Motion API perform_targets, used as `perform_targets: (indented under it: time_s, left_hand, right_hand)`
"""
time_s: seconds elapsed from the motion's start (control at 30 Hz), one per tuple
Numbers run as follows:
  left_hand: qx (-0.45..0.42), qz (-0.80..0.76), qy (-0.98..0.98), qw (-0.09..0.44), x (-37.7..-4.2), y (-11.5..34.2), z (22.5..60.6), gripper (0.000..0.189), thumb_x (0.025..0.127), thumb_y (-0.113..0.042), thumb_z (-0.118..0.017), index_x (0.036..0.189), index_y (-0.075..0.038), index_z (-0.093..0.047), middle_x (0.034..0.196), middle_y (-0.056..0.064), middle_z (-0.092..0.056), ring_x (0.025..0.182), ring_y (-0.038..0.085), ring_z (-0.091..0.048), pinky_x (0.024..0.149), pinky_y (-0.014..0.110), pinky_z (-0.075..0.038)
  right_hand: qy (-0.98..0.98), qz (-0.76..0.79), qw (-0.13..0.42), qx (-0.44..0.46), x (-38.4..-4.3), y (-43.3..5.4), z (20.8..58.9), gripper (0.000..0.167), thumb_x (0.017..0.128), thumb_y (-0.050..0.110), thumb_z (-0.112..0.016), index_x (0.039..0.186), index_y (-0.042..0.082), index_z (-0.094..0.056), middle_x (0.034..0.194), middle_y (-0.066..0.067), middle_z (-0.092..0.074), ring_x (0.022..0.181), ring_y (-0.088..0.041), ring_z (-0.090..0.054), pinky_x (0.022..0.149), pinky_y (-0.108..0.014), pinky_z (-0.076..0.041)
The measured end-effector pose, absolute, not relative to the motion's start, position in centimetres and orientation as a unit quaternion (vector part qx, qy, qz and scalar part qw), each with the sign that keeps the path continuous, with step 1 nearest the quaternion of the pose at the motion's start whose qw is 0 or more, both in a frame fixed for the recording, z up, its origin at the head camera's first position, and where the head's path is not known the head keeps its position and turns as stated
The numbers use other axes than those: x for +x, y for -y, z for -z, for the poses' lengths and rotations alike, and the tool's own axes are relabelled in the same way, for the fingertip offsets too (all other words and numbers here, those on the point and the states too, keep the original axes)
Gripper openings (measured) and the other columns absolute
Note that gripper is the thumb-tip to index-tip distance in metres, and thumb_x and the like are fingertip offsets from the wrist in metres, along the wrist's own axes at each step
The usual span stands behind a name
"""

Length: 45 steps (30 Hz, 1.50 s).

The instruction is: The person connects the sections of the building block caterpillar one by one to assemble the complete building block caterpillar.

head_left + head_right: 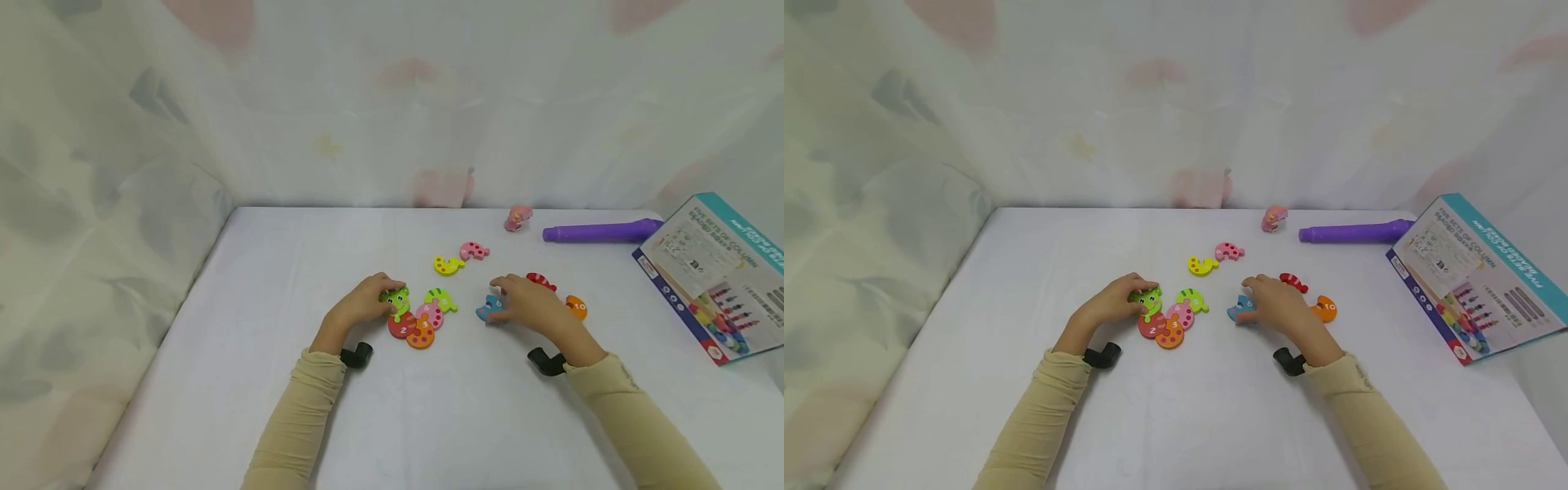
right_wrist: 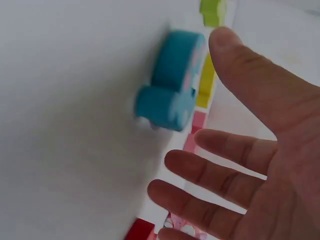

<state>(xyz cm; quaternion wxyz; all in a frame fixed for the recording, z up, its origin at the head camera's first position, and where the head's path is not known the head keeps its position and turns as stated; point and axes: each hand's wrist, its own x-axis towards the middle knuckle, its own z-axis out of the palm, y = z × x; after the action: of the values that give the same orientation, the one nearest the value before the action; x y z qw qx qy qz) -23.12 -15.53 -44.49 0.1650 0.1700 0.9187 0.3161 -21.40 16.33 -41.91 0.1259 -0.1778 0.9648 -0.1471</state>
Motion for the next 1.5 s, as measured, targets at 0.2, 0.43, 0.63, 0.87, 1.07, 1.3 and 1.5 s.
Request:
perform_targets:
  time_s: [0.2,0.43,0.63,0.87,1.07,1.3,1.5]
  left_hand:
    - [0.172,-0.32,-0.918,0.162,-23.1,15.6,44.5,0.049,0.081,-0.013,-0.07,0.128,-0.014,-0.056,0.109,0.002,-0.053,0.098,0.016,-0.049,0.09,0.034,-0.042]
    - [0.173,-0.325,-0.916,0.162,-23.1,15.6,44.5,0.049,0.082,-0.014,-0.07,0.128,-0.014,-0.056,0.109,0.002,-0.053,0.097,0.016,-0.049,0.09,0.033,-0.043]
    - [0.175,-0.324,-0.916,0.16,-23.1,15.6,44.7,0.049,0.082,-0.014,-0.07,0.129,-0.014,-0.056,0.11,0.002,-0.053,0.098,0.015,-0.049,0.09,0.033,-0.043]
    - [0.181,-0.325,-0.915,0.157,-23.1,15.6,44.7,0.049,0.081,-0.013,-0.07,0.129,-0.013,-0.056,0.111,0.002,-0.053,0.099,0.016,-0.049,0.091,0.033,-0.042]
    - [0.177,-0.328,-0.914,0.159,-23.1,15.6,44.5,0.049,0.082,-0.014,-0.07,0.128,-0.013,-0.056,0.11,0.002,-0.053,0.098,0.015,-0.049,0.09,0.033,-0.042]
    - [0.175,-0.328,-0.914,0.16,-23.0,15.6,44.5,0.049,0.082,-0.014,-0.07,0.128,-0.013,-0.056,0.11,0.002,-0.053,0.099,0.015,-0.05,0.091,0.032,-0.042]
    - [0.172,-0.326,-0.915,0.162,-23.0,15.6,44.5,0.049,0.081,-0.014,-0.07,0.128,-0.014,-0.056,0.108,0.001,-0.053,0.098,0.015,-0.049,0.09,0.032,-0.043]
  right_hand:
    - [-0.966,0.109,0.096,-0.213,-21.1,-16.0,42.6,0.068,0.07,0.043,-0.078,0.122,0.005,-0.055,0.109,-0.012,-0.057,0.089,-0.026,-0.054,0.074,-0.043,-0.05]
    - [-0.962,0.107,0.069,-0.242,-21.0,-15.3,42.6,0.056,0.073,0.031,-0.078,0.118,0.005,-0.059,0.11,-0.013,-0.057,0.091,-0.026,-0.052,0.079,-0.043,-0.048]
    - [-0.954,0.12,0.055,-0.269,-21.0,-13.8,42.2,0.055,0.073,0.026,-0.078,0.12,0.006,-0.059,0.111,-0.012,-0.056,0.092,-0.026,-0.052,0.077,-0.042,-0.048]
    - [-0.949,0.133,0.079,-0.274,-20.9,-12.0,41.8,0.058,0.073,0.021,-0.079,0.125,0.008,-0.057,0.115,-0.012,-0.054,0.097,-0.026,-0.052,0.084,-0.045,-0.046]
    - [-0.95,0.137,0.081,-0.269,-21.0,-11.1,41.8,0.065,0.072,0.02,-0.08,0.129,0.008,-0.051,0.119,-0.012,-0.054,0.105,-0.027,-0.051,0.087,-0.048,-0.044]
    - [-0.951,0.145,0.069,-0.264,-21.0,-10.7,42.1,0.058,0.071,0.025,-0.08,0.119,0.005,-0.053,0.109,-0.009,-0.056,0.095,-0.024,-0.052,0.082,-0.045,-0.047]
    - [-0.954,0.134,0.071,-0.26,-21.0,-10.6,42.0,0.057,0.07,0.027,-0.081,0.117,0.007,-0.056,0.106,-0.008,-0.056,0.091,-0.023,-0.052,0.079,-0.043,-0.048]
